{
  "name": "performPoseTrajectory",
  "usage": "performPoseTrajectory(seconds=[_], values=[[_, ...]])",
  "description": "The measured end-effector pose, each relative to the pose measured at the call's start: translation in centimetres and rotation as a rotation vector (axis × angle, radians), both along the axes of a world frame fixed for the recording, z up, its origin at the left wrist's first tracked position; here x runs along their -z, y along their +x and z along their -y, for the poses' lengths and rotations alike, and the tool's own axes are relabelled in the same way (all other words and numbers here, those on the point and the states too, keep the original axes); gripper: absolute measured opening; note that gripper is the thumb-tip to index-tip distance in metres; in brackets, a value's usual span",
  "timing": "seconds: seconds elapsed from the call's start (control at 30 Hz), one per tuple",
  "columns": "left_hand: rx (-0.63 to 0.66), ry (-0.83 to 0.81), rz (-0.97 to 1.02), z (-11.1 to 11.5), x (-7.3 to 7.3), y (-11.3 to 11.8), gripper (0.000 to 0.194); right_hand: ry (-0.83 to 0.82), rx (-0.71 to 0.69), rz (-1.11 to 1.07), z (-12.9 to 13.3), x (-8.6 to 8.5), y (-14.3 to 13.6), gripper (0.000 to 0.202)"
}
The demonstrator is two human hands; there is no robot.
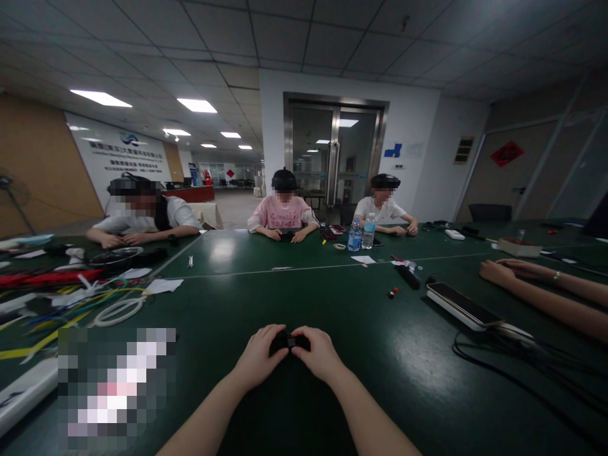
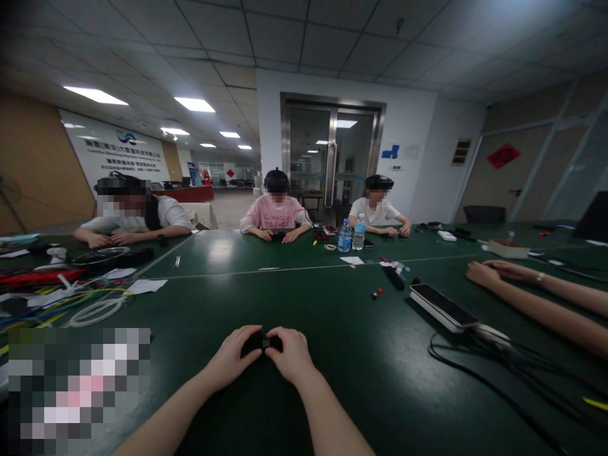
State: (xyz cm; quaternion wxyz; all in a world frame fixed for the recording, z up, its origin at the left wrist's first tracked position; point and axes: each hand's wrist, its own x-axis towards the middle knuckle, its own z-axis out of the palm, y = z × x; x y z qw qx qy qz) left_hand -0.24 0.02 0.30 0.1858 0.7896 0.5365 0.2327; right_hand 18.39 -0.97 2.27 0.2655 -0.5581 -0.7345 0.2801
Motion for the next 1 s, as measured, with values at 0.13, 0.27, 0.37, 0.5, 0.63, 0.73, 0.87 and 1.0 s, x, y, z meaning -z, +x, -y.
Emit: performPoseTrajectory(seconds=[0.13, 0.27, 0.37, 0.5, 0.63, 0.73, 0.87, 1.0], values=[[0.026, -0.001, 0.021, -0.02, 0.05, -0.08, 0.044, 0.021, -0.021, -0.014, 0.19, -0.23, 0.01, 0.026], [0.084, 0.009, 0.034, 0.00, -0.21, -0.11, 0.036, 0.015, -0.017, -0.018, 0.27, -0.50, -0.04, 0.027], [0.110, 0.004, -0.002, 0.07, -0.53, -0.06, 0.032, 0.027, -0.037, -0.032, 0.24, -0.56, -0.03, 0.027], [0.104, -0.015, -0.033, 0.16, -0.77, 0.05, 0.030, 0.034, -0.043, -0.025, 0.12, -0.35, 0.02, 0.026], [0.097, -0.015, -0.032, 0.11, -0.62, 0.03, 0.030, 0.050, -0.038, -0.029, -0.01, -0.04, 0.04, 0.027], [0.090, -0.016, -0.037, 0.06, -0.52, 0.02, 0.030, 0.055, -0.046, -0.022, -0.11, 0.09, 0.05, 0.026], [0.091, -0.013, -0.030, 0.11, -0.54, 0.07, 0.029, 0.064, -0.060, -0.001, -0.17, 0.14, 0.01, 0.027], [0.041, -0.001, 0.010, 0.13, -0.39, 0.06, 0.033, 0.040, -0.019, -0.002, -0.09, 0.14, -0.25, 0.026]])
